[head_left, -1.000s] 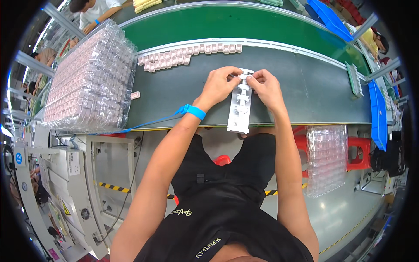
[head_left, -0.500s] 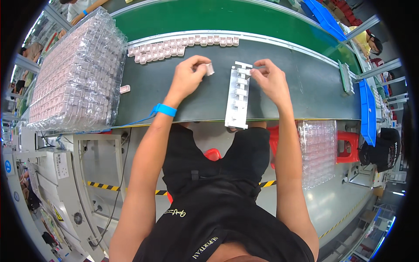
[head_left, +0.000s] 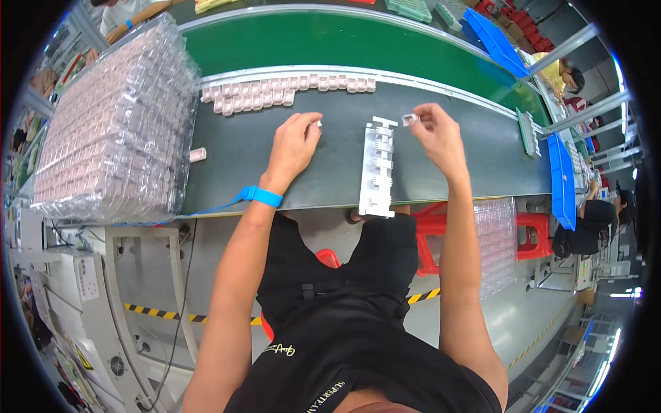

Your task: Assembling small electronic components into plastic trays on a factory production line.

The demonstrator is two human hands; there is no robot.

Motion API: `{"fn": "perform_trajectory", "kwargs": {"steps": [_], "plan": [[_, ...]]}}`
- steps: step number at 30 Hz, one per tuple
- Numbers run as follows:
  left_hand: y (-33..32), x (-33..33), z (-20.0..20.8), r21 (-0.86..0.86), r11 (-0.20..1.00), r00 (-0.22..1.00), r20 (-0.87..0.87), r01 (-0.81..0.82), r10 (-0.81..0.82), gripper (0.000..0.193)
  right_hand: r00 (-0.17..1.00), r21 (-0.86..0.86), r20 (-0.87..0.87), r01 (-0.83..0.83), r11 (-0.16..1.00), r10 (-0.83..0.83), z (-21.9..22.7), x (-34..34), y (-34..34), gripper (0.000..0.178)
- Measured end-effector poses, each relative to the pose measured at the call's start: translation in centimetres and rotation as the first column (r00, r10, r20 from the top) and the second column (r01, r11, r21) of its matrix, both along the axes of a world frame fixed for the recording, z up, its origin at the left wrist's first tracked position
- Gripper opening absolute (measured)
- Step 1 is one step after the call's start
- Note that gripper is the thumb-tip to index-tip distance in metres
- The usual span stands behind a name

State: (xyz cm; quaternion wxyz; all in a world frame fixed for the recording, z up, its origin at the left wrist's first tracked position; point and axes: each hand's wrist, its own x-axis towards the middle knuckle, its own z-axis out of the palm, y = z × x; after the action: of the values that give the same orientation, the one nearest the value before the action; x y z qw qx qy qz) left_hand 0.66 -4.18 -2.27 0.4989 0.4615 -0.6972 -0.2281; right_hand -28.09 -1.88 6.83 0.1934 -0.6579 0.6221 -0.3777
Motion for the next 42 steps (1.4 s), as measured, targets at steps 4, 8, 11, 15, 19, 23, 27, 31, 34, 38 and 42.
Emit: {"fn": "perform_trajectory", "kwargs": {"steps": [4, 8, 11, 15, 19, 23, 27, 31, 34, 38, 42], "plan": [[-0.1, 1.1, 0.0, -0.033, 0.998, 0.995, 0.079, -0.061, 0.063, 0.018, 0.975, 0.064, 0.04, -0.22, 0.973, 0.218, 1.1, 5.3, -0.7, 0.025], [0.4, 2.5, -0.4, -0.1, 0.99, 0.955, 0.269, -0.099, 0.123, 0.018, 0.898, 0.096, -0.12, -0.413, 0.905, 0.423, -1.7, 10.3, -2.5, 0.025], [0.3, 2.9, -0.6, -0.071, 0.994, 0.981, 0.17, -0.078, 0.089, 0.019, 0.86, 0.191, -0.167, -0.452, 0.871, 0.483, -2.8, 12.7, -3.2, 0.025], [0.3, 3.9, -0.7, -0.056, 0.995, 0.997, 0.003, -0.082, 0.083, 0.021, 0.785, 0.131, -0.265, -0.546, 0.828, 0.56, -4.2, 13.4, -5.3, 0.033], [1.4, 5.2, -0.2, 0.028, 0.995, 0.993, -0.064, -0.099, 0.101, 0.024, 0.771, 0.148, -0.266, -0.561, 0.815, 0.579, -3.9, 13.7, -5.6, 0.037], [1.3, 6.2, -0.4, 0.08, 0.982, 0.944, -0.272, -0.173, 0.188, 0.021, 0.674, 0.145, -0.348, -0.648, 0.748, 0.652, -2.7, 15.1, -4.7, 0.044], [0.8, 4.4, -1.0, 0.036, 0.99, 0.949, -0.281, -0.14, 0.144, 0.019, 0.606, 0.238, -0.445, -0.629, 0.74, 0.659, -1.8, 14.5, -3.3, 0.044], [1.4, 4.4, -1.0, -0.001, 0.984, 0.952, -0.255, -0.176, 0.17, 0.02, 0.631, 0.267, -0.388, -0.62, 0.737, 0.672, -1.4, 14.9, -3.5, 0.035], [1.3, 4.7, -1.0, -0.021, 0.98, 0.945, -0.269, -0.199, 0.187, 0.02, 0.667, 0.281, -0.454, -0.522, 0.805, 0.591, -1.4, 14.6, -4.6, 0.035], [0.9, 5.2, -1.1, 0.004, 0.982, 0.946, -0.271, -0.187, 0.181, 0.022, 0.712, 0.075, -0.547, -0.482, 0.873, 0.44, -3.6, 13.7, -7.8, 0.035], [0.9, 5.5, -0.8, 0.097, 0.985, 0.93, -0.329, -0.14, 0.165, 0.021, 0.747, 0.01, -0.535, -0.463, 0.886, 0.396, -4.2, 14.8, -9.2, 0.032]]}}
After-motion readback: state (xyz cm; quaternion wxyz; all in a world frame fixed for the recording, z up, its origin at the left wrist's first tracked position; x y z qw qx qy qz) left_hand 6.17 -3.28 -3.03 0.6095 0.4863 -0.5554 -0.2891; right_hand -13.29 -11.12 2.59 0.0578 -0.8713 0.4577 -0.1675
